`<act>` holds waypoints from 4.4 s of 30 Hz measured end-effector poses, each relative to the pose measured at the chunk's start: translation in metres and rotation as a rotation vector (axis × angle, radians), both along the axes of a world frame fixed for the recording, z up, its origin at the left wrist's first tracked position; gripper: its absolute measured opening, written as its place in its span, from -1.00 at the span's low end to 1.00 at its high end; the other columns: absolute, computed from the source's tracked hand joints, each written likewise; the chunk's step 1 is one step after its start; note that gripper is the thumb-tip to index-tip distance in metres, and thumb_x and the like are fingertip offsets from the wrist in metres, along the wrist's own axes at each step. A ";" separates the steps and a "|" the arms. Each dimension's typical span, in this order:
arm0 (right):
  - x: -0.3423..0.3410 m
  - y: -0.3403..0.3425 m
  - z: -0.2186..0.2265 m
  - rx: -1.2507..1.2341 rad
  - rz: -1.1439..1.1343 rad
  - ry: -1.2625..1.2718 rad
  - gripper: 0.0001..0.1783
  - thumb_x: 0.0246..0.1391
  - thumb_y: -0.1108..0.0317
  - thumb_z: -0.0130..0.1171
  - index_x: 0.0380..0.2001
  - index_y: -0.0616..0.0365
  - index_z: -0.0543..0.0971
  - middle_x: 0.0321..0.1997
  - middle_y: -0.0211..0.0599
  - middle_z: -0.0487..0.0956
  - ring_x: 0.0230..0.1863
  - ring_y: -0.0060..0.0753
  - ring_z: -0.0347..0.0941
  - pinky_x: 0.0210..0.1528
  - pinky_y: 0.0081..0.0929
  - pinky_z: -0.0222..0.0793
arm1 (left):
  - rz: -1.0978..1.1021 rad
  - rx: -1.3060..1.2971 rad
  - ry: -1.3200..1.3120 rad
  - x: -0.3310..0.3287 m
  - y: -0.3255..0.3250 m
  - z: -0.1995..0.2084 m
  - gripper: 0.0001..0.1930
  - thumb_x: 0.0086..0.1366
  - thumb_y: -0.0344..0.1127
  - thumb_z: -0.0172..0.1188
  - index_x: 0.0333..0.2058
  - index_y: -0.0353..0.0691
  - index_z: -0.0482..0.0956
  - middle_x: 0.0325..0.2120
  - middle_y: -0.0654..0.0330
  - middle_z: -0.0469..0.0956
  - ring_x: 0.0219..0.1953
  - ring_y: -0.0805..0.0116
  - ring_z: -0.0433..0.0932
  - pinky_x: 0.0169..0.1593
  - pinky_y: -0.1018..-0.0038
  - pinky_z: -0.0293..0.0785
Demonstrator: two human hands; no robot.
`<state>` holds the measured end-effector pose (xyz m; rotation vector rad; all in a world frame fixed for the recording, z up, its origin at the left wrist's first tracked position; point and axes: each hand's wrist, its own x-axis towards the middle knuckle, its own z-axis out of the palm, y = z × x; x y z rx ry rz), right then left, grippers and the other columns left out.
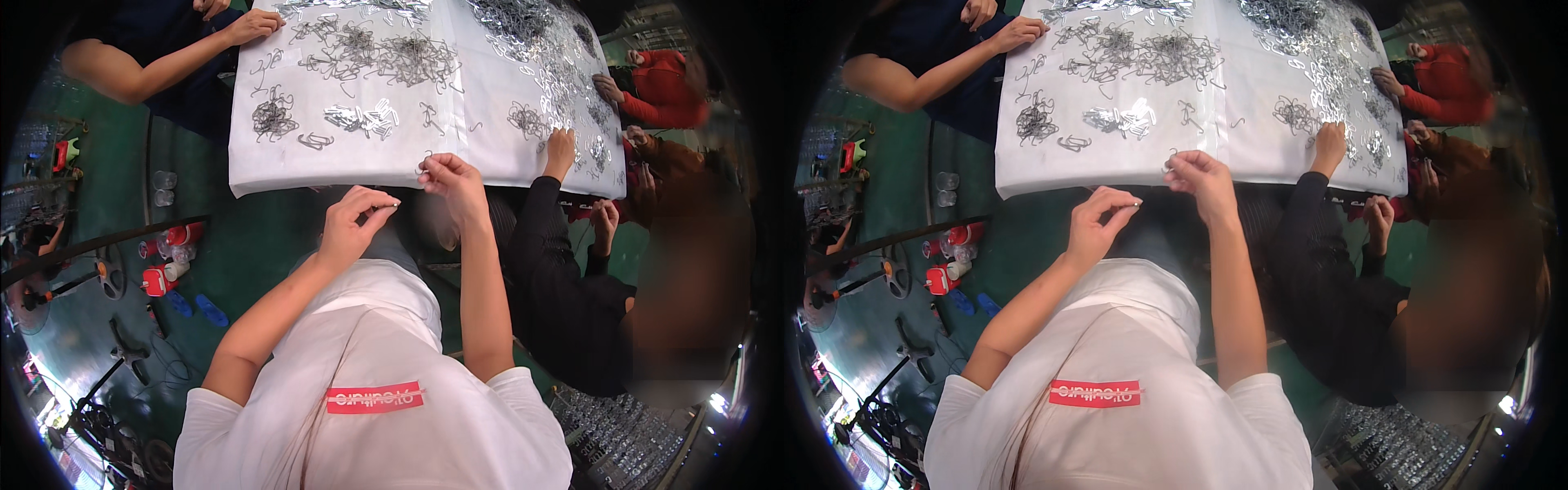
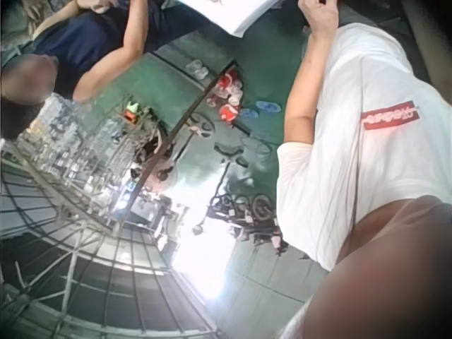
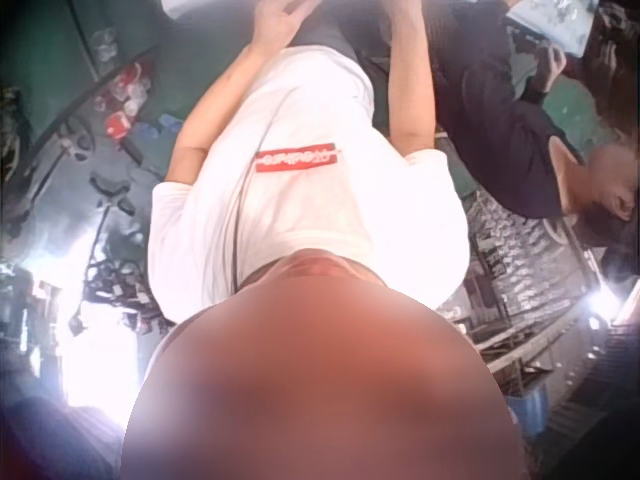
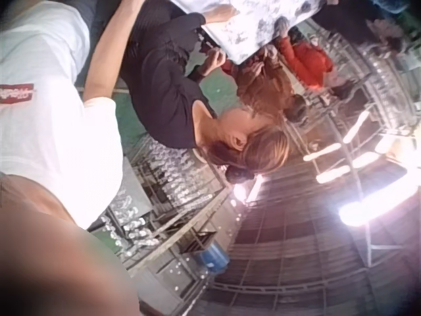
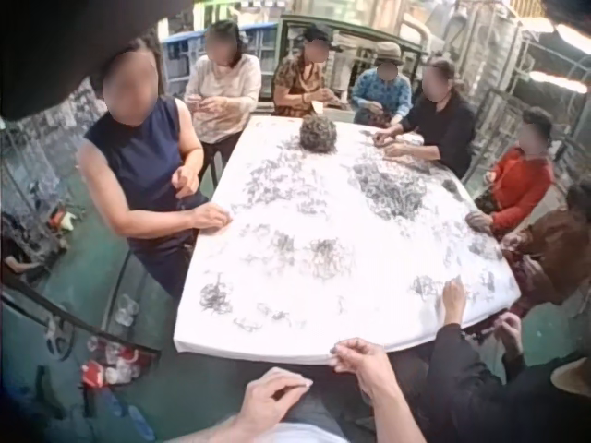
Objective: The person repeatedly picks up small metal hooks and flat metal pieces from a white-covered table, joins them by hand, and places the assembled units onto a nearby wooden rack. The process continues with multiple units being assembled and hung.
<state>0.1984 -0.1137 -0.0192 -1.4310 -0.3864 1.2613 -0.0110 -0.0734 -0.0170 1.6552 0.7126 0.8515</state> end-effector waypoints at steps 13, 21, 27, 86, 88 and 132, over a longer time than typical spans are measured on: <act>-0.091 -0.056 0.026 0.106 -0.228 -0.024 -0.96 0.12 0.50 0.20 -0.34 0.21 0.59 -0.23 -0.51 0.51 -0.34 -0.70 0.33 -0.30 -0.71 0.22 | -0.068 -0.063 0.005 -0.011 -0.012 0.004 -0.78 0.15 -0.59 0.23 -0.22 -0.22 0.64 -0.36 0.23 0.61 -0.36 0.46 0.52 -0.31 0.57 0.46; -0.098 -0.058 0.023 0.265 -0.341 -0.054 -0.94 0.06 0.53 0.26 -0.37 0.25 0.57 -0.16 -0.45 0.45 -0.16 -0.61 0.38 -0.07 -0.63 0.30 | -0.047 -0.004 -0.070 -0.005 -0.012 0.003 -0.76 0.14 -0.62 0.23 -0.21 -0.21 0.65 -0.37 0.26 0.61 -0.39 0.51 0.51 -0.31 0.59 0.44; -0.091 -0.051 0.021 0.217 -0.334 -0.057 -0.96 0.06 0.54 0.25 -0.39 0.23 0.58 -0.16 -0.44 0.45 -0.14 -0.60 0.37 -0.05 -0.62 0.30 | -0.058 0.022 -0.052 0.004 -0.007 0.002 -0.77 0.13 -0.62 0.23 -0.24 -0.22 0.64 -0.32 0.23 0.63 -0.34 0.41 0.54 -0.32 0.54 0.50; -0.067 -0.039 -0.025 0.214 -0.120 -0.737 -0.87 -0.07 0.41 0.35 -0.39 0.14 0.63 -0.34 -0.36 0.51 -0.36 -0.48 0.46 -0.38 -0.54 0.33 | -0.073 -0.225 0.130 0.013 0.027 0.010 -0.88 0.15 -0.41 0.31 -0.31 -0.24 0.70 -0.37 0.25 0.63 -0.47 0.58 0.50 -0.40 0.62 0.40; -0.042 -0.033 -0.033 0.142 -0.128 -0.664 -0.86 0.00 0.37 0.29 -0.36 0.17 0.62 -0.40 -0.26 0.57 -0.38 -0.36 0.49 -0.34 -0.49 0.37 | -0.058 -0.225 0.129 0.014 0.025 0.007 -0.87 0.15 -0.42 0.31 -0.30 -0.23 0.71 -0.37 0.24 0.63 -0.49 0.58 0.48 -0.41 0.62 0.39; -0.085 -0.036 -0.003 0.316 -0.347 -0.380 -0.87 -0.05 0.59 0.31 -0.40 0.18 0.59 -0.17 -0.39 0.40 -0.26 -0.62 0.32 -0.19 -0.64 0.28 | 0.051 0.436 0.192 0.031 0.074 -0.052 -0.77 0.18 -0.43 0.24 -0.16 -0.21 0.59 -0.27 0.12 0.60 -0.30 0.23 0.54 -0.24 0.41 0.47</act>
